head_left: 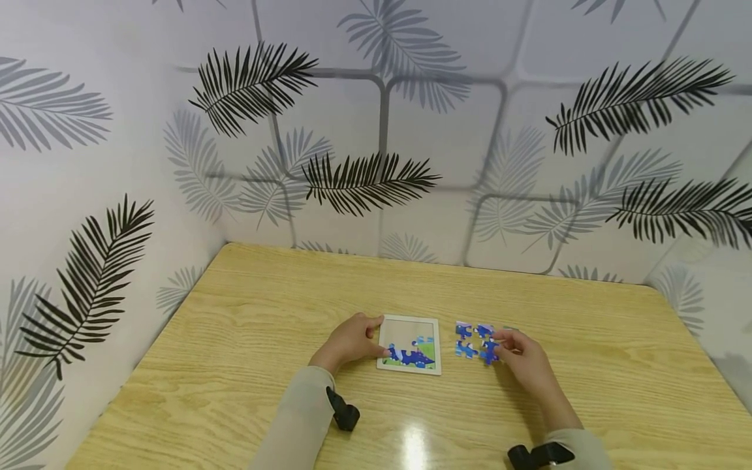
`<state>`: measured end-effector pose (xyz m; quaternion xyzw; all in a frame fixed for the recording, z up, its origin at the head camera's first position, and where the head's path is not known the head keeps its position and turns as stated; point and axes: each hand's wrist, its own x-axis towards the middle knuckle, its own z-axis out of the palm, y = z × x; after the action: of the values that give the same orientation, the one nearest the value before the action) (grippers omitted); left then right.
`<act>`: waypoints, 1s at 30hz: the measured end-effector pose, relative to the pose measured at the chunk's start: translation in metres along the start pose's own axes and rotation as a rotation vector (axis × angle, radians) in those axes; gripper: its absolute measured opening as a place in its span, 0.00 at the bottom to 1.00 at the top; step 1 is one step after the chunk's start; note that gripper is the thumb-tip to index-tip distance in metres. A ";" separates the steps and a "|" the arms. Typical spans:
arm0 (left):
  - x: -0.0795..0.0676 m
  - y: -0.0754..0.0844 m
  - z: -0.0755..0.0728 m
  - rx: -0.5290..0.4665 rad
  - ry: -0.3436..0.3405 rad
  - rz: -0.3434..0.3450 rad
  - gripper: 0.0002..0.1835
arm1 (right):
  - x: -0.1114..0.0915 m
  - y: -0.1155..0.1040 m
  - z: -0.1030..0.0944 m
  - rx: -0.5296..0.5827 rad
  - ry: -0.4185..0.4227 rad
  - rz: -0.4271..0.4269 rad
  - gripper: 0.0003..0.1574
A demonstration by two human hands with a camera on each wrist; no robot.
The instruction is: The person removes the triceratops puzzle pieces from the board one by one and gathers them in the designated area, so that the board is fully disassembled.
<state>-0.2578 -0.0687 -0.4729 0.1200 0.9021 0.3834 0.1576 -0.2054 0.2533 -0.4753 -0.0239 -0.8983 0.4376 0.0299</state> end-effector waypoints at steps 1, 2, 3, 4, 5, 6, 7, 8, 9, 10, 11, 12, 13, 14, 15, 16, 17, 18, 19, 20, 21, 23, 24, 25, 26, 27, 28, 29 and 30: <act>0.000 0.000 0.000 -0.002 0.001 0.001 0.43 | 0.000 0.001 -0.001 -0.003 -0.001 0.001 0.13; 0.000 0.000 0.000 -0.003 0.002 0.000 0.43 | 0.000 0.003 -0.001 -0.003 -0.001 0.002 0.13; 0.000 0.001 0.000 -0.005 0.001 -0.001 0.43 | 0.000 0.004 -0.001 0.000 -0.001 0.004 0.13; 0.000 0.001 0.000 -0.007 0.001 -0.002 0.43 | 0.000 0.005 -0.001 0.003 -0.003 0.007 0.13; 0.000 0.001 0.000 -0.006 0.001 -0.003 0.43 | 0.000 0.006 -0.001 0.002 -0.005 0.010 0.13; 0.000 0.001 0.000 -0.007 0.001 -0.003 0.43 | 0.000 0.007 -0.001 0.000 -0.008 0.010 0.13; 0.000 0.001 0.000 -0.008 0.000 -0.004 0.43 | 0.001 0.008 -0.001 -0.004 -0.010 0.009 0.12; 0.000 0.001 0.000 -0.008 -0.001 -0.004 0.43 | 0.001 0.009 -0.001 -0.011 -0.011 0.007 0.12; -0.001 0.001 0.000 -0.010 -0.003 -0.004 0.43 | 0.001 0.009 -0.001 -0.024 -0.014 0.003 0.12; -0.001 0.001 0.000 -0.012 -0.004 -0.003 0.43 | 0.001 0.009 -0.001 -0.034 -0.015 0.000 0.11; -0.001 0.002 0.000 -0.013 -0.005 -0.002 0.43 | 0.001 0.009 -0.001 -0.043 -0.016 -0.005 0.11; -0.001 0.002 0.000 -0.015 -0.005 0.000 0.43 | 0.002 0.009 -0.001 -0.050 -0.015 -0.009 0.11; -0.002 0.002 0.000 -0.016 -0.004 0.000 0.43 | 0.001 0.008 0.000 -0.056 -0.013 -0.012 0.11; -0.002 0.002 0.000 -0.015 -0.004 0.001 0.43 | 0.001 0.008 0.000 -0.062 -0.011 -0.015 0.11; -0.002 0.002 0.000 -0.015 -0.004 0.002 0.43 | 0.001 0.007 0.000 -0.067 -0.008 -0.018 0.11; -0.002 0.003 0.000 -0.013 -0.003 0.002 0.43 | 0.001 0.007 0.000 -0.072 -0.005 -0.020 0.10; -0.002 0.003 0.000 -0.011 -0.003 0.003 0.43 | 0.001 0.007 0.000 -0.074 -0.002 -0.022 0.10; -0.002 0.003 0.000 -0.008 -0.002 0.004 0.43 | 0.001 0.007 0.000 -0.077 0.002 -0.024 0.10; -0.002 0.003 0.000 -0.004 -0.002 0.005 0.43 | 0.001 0.007 0.000 -0.081 0.003 -0.027 0.11; -0.002 0.003 -0.001 -0.002 -0.002 0.006 0.43 | 0.001 0.007 0.000 -0.081 0.003 -0.029 0.11; -0.002 0.003 -0.001 -0.001 -0.002 0.007 0.43 | 0.001 0.007 0.000 -0.080 0.004 -0.029 0.11; -0.002 0.003 -0.001 -0.002 0.000 0.009 0.43 | 0.001 0.008 0.001 -0.073 0.006 -0.028 0.11; -0.002 0.003 -0.001 -0.004 0.000 0.009 0.43 | 0.001 0.008 0.001 -0.073 0.007 -0.027 0.12; -0.002 0.003 -0.001 -0.005 0.000 0.009 0.43 | 0.001 0.008 0.001 -0.072 0.007 -0.025 0.12; -0.002 0.003 -0.001 -0.009 0.000 0.008 0.43 | 0.001 0.008 0.001 -0.070 0.009 -0.024 0.12; -0.002 0.003 -0.001 -0.010 -0.001 0.007 0.43 | 0.002 0.008 0.002 -0.072 0.011 -0.024 0.12; -0.002 0.003 -0.002 -0.011 0.000 0.008 0.43 | 0.002 0.009 0.002 -0.075 0.012 -0.025 0.12; -0.002 0.003 -0.001 -0.012 -0.001 0.007 0.43 | 0.002 0.009 0.002 -0.077 0.013 -0.027 0.12; -0.002 0.002 -0.001 -0.011 -0.001 0.007 0.43 | 0.002 0.009 0.002 -0.079 0.015 -0.030 0.12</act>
<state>-0.2563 -0.0688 -0.4699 0.1224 0.8994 0.3890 0.1572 -0.2078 0.2573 -0.4841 -0.0150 -0.9149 0.4012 0.0424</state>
